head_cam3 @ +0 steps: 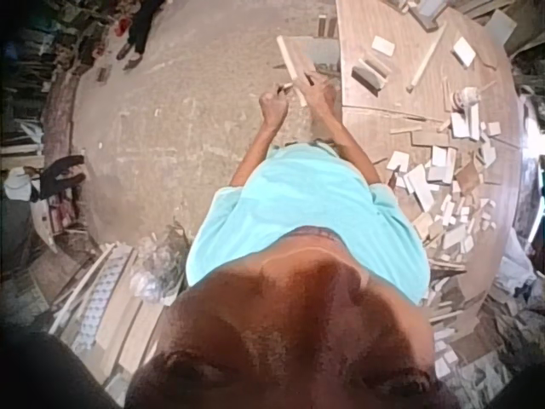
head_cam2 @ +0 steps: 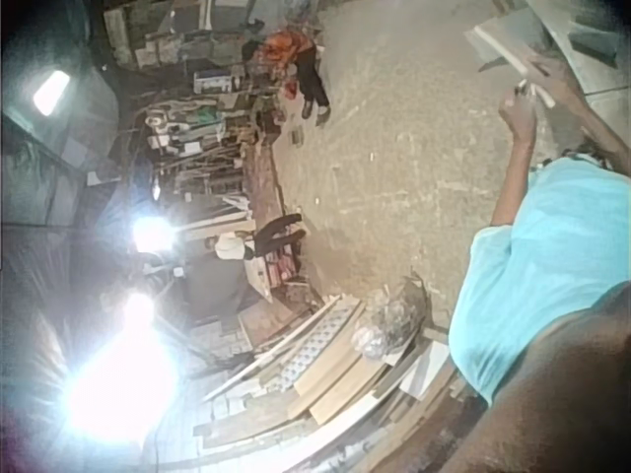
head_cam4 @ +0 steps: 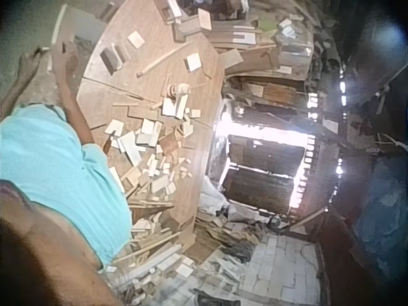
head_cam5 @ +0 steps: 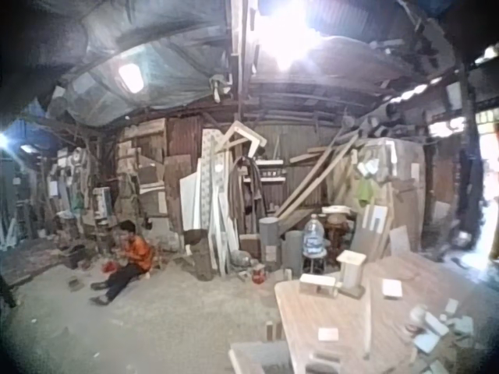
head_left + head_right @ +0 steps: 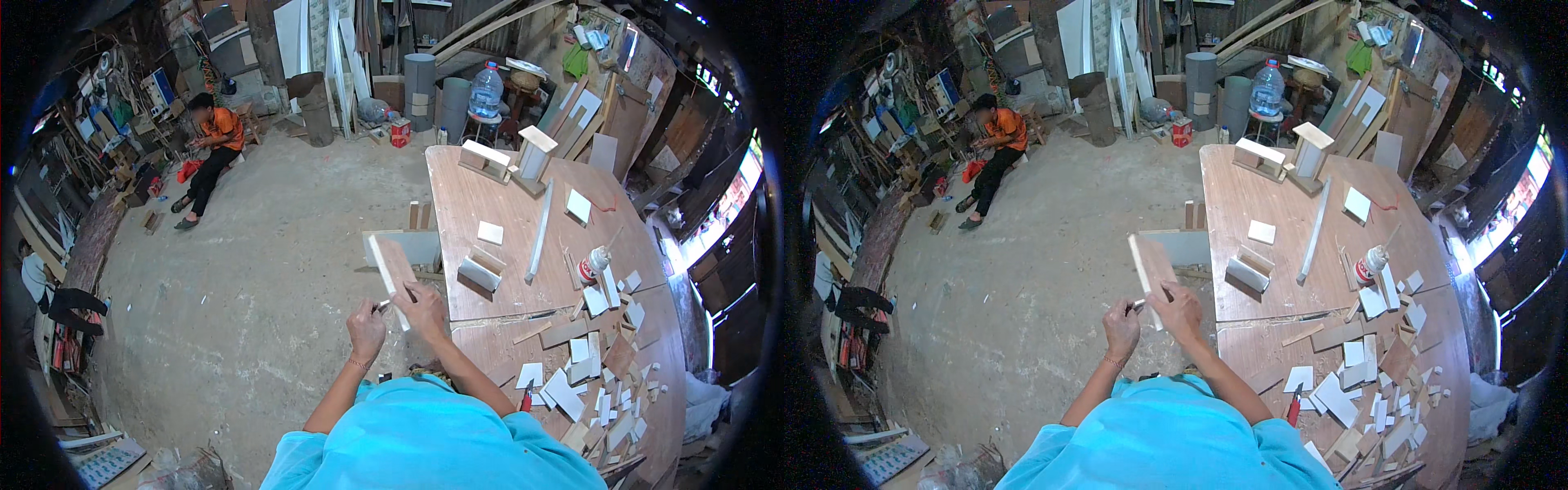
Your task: Assembling and gluing small wooden pieces on a workshop table.
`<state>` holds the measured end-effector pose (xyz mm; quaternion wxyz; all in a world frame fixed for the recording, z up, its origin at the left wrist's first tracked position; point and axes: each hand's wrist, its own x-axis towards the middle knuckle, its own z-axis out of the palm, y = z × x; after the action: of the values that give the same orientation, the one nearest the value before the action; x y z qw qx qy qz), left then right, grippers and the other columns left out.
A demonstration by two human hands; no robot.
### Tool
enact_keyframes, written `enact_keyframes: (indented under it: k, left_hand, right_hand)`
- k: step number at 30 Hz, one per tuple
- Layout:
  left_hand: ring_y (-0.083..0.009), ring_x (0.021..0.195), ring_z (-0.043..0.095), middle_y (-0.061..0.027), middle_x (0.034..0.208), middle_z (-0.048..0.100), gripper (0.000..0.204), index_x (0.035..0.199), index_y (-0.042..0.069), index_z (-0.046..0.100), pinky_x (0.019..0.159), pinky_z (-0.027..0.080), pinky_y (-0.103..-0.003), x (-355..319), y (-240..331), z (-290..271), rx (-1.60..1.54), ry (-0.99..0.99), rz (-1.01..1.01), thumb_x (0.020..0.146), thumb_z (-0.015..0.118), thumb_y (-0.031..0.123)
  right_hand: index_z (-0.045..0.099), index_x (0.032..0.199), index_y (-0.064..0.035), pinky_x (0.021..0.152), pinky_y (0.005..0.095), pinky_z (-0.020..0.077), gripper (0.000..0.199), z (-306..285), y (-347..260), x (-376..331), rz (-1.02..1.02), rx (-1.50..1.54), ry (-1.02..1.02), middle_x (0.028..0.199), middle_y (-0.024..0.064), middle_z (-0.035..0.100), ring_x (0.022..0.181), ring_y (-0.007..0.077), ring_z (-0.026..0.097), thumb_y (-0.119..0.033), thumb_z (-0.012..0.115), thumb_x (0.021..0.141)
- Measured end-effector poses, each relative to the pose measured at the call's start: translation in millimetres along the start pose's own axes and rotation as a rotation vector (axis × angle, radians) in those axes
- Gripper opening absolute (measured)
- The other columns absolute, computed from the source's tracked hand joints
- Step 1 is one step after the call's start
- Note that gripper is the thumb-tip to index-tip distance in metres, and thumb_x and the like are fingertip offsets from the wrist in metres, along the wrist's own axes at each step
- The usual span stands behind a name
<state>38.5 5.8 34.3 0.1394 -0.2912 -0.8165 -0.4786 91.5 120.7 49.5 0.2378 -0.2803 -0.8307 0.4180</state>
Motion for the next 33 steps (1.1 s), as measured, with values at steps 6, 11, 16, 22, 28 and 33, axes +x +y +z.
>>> enact_keyframes:
  k: [6,11,16,22,28,33]
  left_hand:
    - [-0.0340,0.060,0.056,-0.0182,0.064,0.056,0.005,0.073,-0.001,0.054,0.054,0.043,-0.040,3,1,-3,-0.007,-0.032,-0.071,0.068,0.054,0.000]
    - [-0.0351,0.061,0.057,-0.0201,0.066,0.056,0.008,0.074,0.000,0.055,0.053,0.043,-0.041,6,1,-5,0.056,-0.052,-0.018,0.068,0.051,-0.002]
    - [-0.0351,0.057,0.056,-0.0191,0.061,0.055,0.006,0.072,0.000,0.053,0.052,0.043,-0.041,-5,-2,2,0.012,-0.069,-0.025,0.066,0.054,0.000]
    - [-0.0353,0.055,0.055,-0.0188,0.059,0.055,0.004,0.070,0.001,0.055,0.049,0.042,-0.041,5,-14,-7,-0.021,-0.015,-0.099,0.067,0.055,0.003]
    - [-0.0359,0.056,0.055,-0.0200,0.060,0.054,0.003,0.070,0.001,0.054,0.049,0.042,-0.041,-6,-1,0,0.032,-0.048,-0.046,0.068,0.055,0.004]
    - [-0.0359,0.055,0.055,-0.0191,0.059,0.055,0.005,0.073,0.002,0.054,0.050,0.042,-0.041,-2,-10,-5,0.010,-0.087,-0.110,0.068,0.054,0.003]
  right_hand:
    - [0.060,0.099,-0.0022,0.077,0.0329,0.0444,0.048,-17,-7,-5,0.100,0.140,-0.047,0.096,0.0162,0.060,0.088,0.0276,0.058,-0.037,0.065,0.065]
    - [0.061,0.099,-0.0071,0.075,0.0361,0.0451,0.047,-3,-23,-17,-0.130,-0.051,-0.063,0.094,0.0182,0.059,0.085,0.0307,0.058,-0.037,0.066,0.063]
    - [0.061,0.097,-0.0073,0.071,0.0389,0.0449,0.049,8,-9,12,-0.122,-0.068,0.044,0.088,0.0191,0.059,0.082,0.0324,0.057,-0.042,0.064,0.062]
    - [0.061,0.096,-0.0048,0.077,0.0375,0.0434,0.047,-3,-33,-22,-0.125,-0.150,-0.107,0.097,0.0176,0.058,0.087,0.0303,0.056,-0.039,0.064,0.063]
    - [0.061,0.097,-0.0025,0.079,0.0348,0.0437,0.048,0,-17,3,-0.044,-0.025,-0.063,0.095,0.0170,0.060,0.089,0.0276,0.057,-0.037,0.064,0.064]
    - [0.061,0.097,-0.0023,0.078,0.0353,0.0438,0.048,-1,-23,-17,-0.089,-0.098,-0.120,0.096,0.0174,0.059,0.089,0.0279,0.057,-0.038,0.064,0.065]
